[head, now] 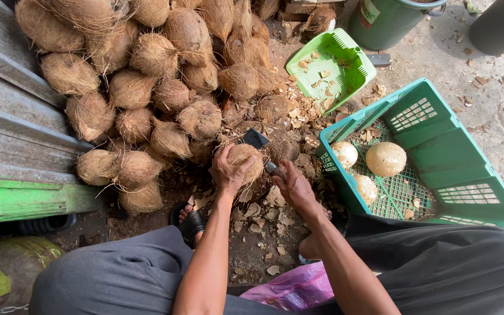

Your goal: The person sits on the ground beside a large pile of husked coconuts and chops the fibrous husk off coconuts one at a time using a cleaver, striking the husk and rotating the coconut by hand. Peeled coconuts are placed into a green plastic crate, and husk debris accumulates on the ground.

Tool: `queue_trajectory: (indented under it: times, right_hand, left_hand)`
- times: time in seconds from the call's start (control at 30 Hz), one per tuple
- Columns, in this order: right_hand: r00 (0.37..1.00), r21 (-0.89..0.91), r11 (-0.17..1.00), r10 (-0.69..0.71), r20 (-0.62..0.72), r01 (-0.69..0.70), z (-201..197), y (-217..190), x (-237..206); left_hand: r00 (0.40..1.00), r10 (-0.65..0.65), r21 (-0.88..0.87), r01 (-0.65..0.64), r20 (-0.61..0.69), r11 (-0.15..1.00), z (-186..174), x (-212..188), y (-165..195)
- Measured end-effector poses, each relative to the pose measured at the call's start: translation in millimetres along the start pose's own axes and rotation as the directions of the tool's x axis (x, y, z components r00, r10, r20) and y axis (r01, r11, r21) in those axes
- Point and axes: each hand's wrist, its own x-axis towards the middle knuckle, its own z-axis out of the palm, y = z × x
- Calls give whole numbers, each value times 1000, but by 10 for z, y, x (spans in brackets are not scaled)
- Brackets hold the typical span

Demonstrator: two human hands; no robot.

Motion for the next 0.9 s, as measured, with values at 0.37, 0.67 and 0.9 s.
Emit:
queue_trajectory:
  times: [0.37,0.67,0.9]
  right_hand:
    - [996,447,894,18,-88,23,-919,-709,-279]
    - [986,435,900,40,-162,35,-779,-877,-720]
    - [979,410,891,160,123,-197,-211,-641,-789]
  left_hand:
    - [999,23,186,-27,23,982,131,107,-51]
    - [943,-332,-25,331,-39,943,202,297,-131]
    - [922,-330,17,341,-204,940,274,228,-96]
